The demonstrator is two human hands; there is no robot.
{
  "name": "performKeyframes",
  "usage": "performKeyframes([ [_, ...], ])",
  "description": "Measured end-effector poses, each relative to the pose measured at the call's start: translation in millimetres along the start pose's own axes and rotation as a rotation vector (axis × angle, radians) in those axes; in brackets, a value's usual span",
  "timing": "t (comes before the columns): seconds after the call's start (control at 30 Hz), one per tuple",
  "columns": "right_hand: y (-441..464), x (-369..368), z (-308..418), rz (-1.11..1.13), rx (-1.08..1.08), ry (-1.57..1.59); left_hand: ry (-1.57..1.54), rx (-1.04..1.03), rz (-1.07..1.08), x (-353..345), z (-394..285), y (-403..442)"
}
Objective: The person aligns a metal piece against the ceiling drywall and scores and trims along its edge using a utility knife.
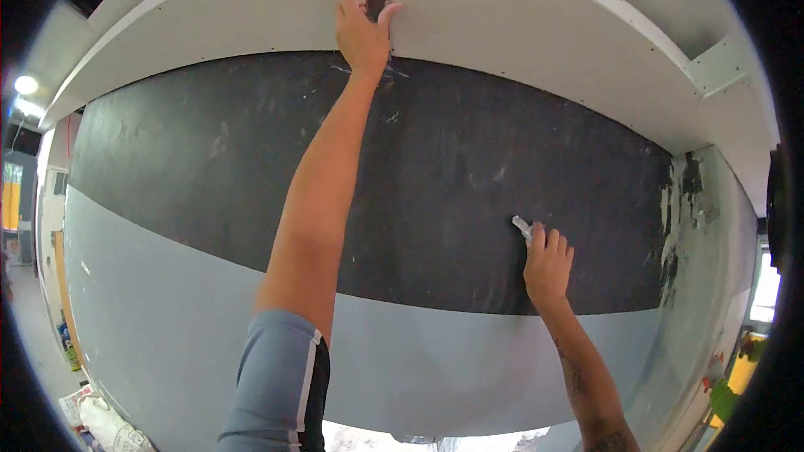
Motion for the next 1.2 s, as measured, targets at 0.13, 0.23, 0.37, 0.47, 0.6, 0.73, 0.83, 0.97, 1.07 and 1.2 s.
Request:
performKeyframes([
  [0.13,3.7,3.2,-1.0,0.113,-0.006,0.004,0.004,-0.015,-0.008,-1.8,2.9,4.1],
  [0.23,10.3,8.1,-1.7,0.195,-0.031,0.046,0.036,0.038,0.027,0.1,-0.3,5.4],
  [0.37,12.6,5.5,-6.5,0.275,-0.046,0.125,-0.01,0.073,0.04,1.6,-2.0,5.8],
  [0.47,12.9,6.6,-7.8,0.273,-0.029,0.127,0.004,0.052,0.043,-5.4,-3.7,4.0],
  [0.6,11.5,5.5,-6.8,0.262,-0.023,0.121,0.016,-0.031,0.012,-6.8,-11.4,-1.6],
  [0.73,11.6,7.7,-4.4,0.298,-0.043,0.117,0.076,0.0,0.036,-7.3,-16.9,-4.7],
  [0.83,10.0,3.9,-5.6,0.272,-0.029,0.107,0.067,0.012,0.024,-6.9,-17.1,-4.0],
  [0.97,9.9,2.8,-7.2,0.275,-0.03,0.109,0.06,0.035,0.021,-8.4,-17.5,-4.8],
  [1.07,10.1,6.8,-4.9,0.294,-0.038,0.111,0.059,0.048,0.035,-9.1,-14.6,-5.0],
  [1.2,8.6,2.0,-8.1,0.248,-0.02,0.106,0.052,0.06,0.067,-8.2,-15.4,-2.6],
])
Point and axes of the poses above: each hand's wrist, its own y-axis towards the middle knuckle, its own x-axis out of the back of the hand, z = x × y, the point moved 3 cm from there along y, towards the middle knuckle, and after that the axes turned 9 degrees about y, right-handed, at the moved point
